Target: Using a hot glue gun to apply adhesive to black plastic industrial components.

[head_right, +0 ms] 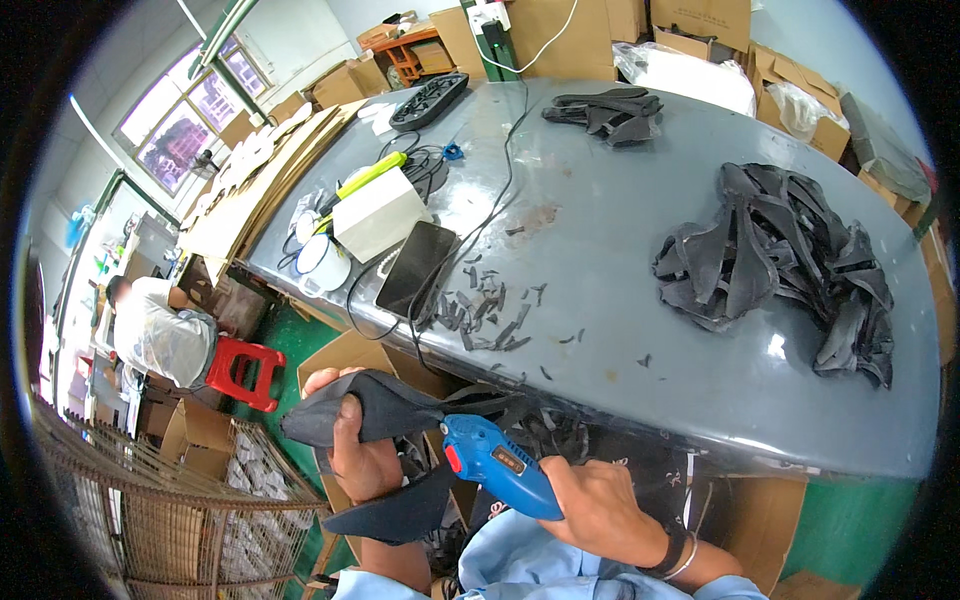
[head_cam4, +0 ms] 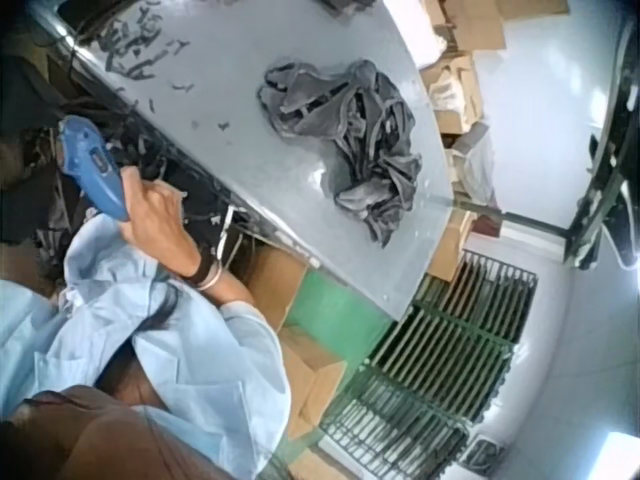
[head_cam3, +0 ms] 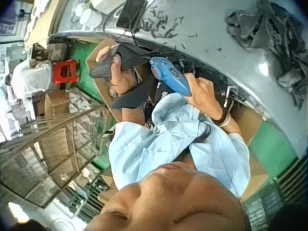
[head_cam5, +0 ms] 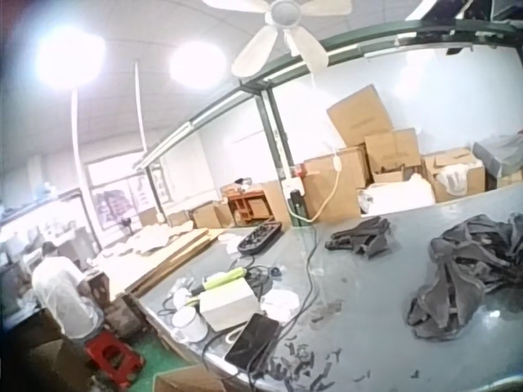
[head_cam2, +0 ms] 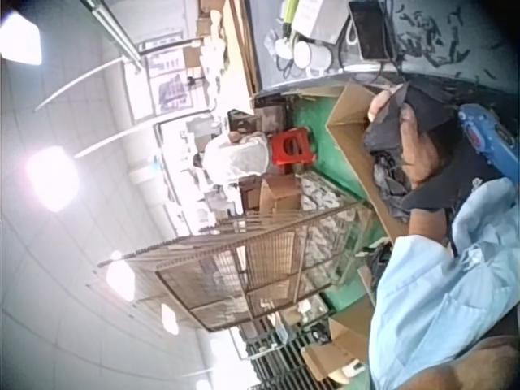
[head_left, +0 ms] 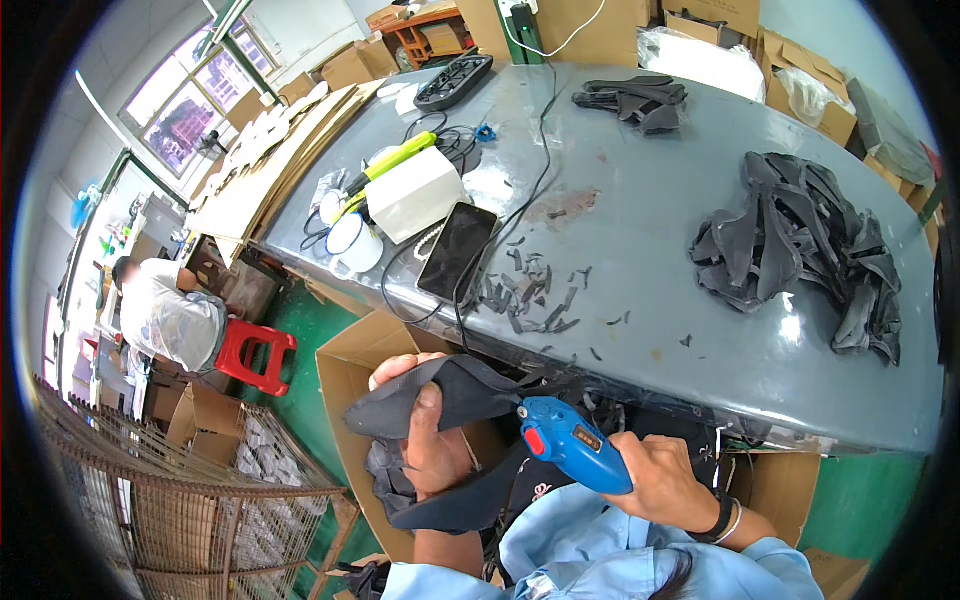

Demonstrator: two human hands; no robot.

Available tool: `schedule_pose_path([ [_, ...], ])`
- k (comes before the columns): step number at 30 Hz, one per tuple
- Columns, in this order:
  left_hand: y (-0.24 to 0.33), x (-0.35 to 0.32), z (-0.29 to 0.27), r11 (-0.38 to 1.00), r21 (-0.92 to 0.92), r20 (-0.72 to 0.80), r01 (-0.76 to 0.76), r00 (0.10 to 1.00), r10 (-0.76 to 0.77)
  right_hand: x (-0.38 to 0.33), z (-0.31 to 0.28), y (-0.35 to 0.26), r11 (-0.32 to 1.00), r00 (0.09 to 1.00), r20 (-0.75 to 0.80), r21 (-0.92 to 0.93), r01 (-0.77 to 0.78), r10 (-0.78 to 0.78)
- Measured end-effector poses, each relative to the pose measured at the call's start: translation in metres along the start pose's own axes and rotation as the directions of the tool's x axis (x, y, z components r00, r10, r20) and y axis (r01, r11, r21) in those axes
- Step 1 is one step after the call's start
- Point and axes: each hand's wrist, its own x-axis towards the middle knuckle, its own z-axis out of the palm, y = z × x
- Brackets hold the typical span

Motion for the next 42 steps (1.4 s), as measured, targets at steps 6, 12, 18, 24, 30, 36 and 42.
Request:
schedule_pose_path([
  [6,-0.010,-0.014,0.004,0.999,-0.019,-0.063,-0.041,0.997,0.040,0.004,-0.001,-0.007,0.997,1.000,-0.020,0.077,0.002,-0.001],
  [12,-0.012,-0.025,0.011,0.998,-0.011,-0.065,-0.069,0.995,0.069,0.006,0.002,-0.011,0.989,0.999,-0.035,0.148,0.002,0.003],
  [18,-0.012,-0.026,0.015,0.996,-0.033,-0.043,-0.080,0.996,0.079,0.008,0.004,-0.014,0.987,0.999,-0.051,0.160,-0.004,0.013],
  [24,0.011,-0.023,0.016,0.989,0.063,-0.073,0.135,0.989,-0.131,0.009,0.002,-0.020,0.999,0.993,-0.111,-0.016,0.044,-0.045],
  [30,0.025,-0.015,0.003,0.888,0.356,0.089,0.292,0.935,-0.344,0.005,0.004,-0.017,0.994,0.996,-0.075,-0.098,0.048,-0.056],
  [36,0.017,-0.011,-0.007,0.831,0.485,0.258,0.272,0.863,-0.433,0.005,0.004,-0.017,0.995,0.994,-0.067,-0.061,0.085,-0.089],
  [42,0.009,-0.005,-0.019,0.774,0.632,0.501,0.040,0.741,-0.447,0.008,-0.004,-0.023,0.990,0.988,-0.065,-0.023,0.137,-0.138],
])
